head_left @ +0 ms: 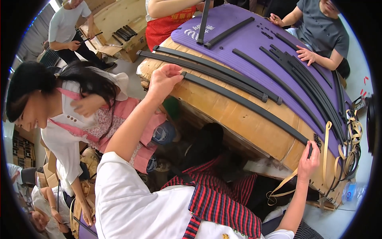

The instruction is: Assembling black plastic components by attaching straps and clips at a workshop table.

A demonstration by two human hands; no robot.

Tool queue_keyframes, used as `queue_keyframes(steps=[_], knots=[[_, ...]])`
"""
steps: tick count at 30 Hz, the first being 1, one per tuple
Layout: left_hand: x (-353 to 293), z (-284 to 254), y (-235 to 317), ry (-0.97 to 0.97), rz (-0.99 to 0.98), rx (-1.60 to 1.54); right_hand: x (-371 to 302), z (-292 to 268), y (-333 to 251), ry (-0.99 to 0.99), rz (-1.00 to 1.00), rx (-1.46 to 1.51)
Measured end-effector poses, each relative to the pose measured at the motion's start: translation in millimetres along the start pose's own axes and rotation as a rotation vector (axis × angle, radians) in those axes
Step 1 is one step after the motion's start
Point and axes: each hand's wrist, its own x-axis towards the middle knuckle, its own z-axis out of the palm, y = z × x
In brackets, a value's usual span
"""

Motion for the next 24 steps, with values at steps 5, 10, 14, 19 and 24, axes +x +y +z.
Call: queue_keyframes(steps=[5, 10, 14, 19, 24], knots=[[9, -2, 22, -0.032, -0.36, -0.085, -5, 0, 0, -0.03, 0.067, 0.089], [12, -6, 18, -0.104, -0.344, -0.15, -21, 7, 27, 0.034, 0.352, 0.444], [4, -7, 7, -0.109, -0.226, -0.198, -15, 7, 27, 0.023, 0.557, 0.587], [4, -6, 6, -0.116, -0.193, -0.208, -14, 4, 31, -0.016, 0.539, 0.647], [17, -13, 17, -0.187, -0.319, -0.16, -6, 2, 36, -0.076, 0.641, 0.68]])
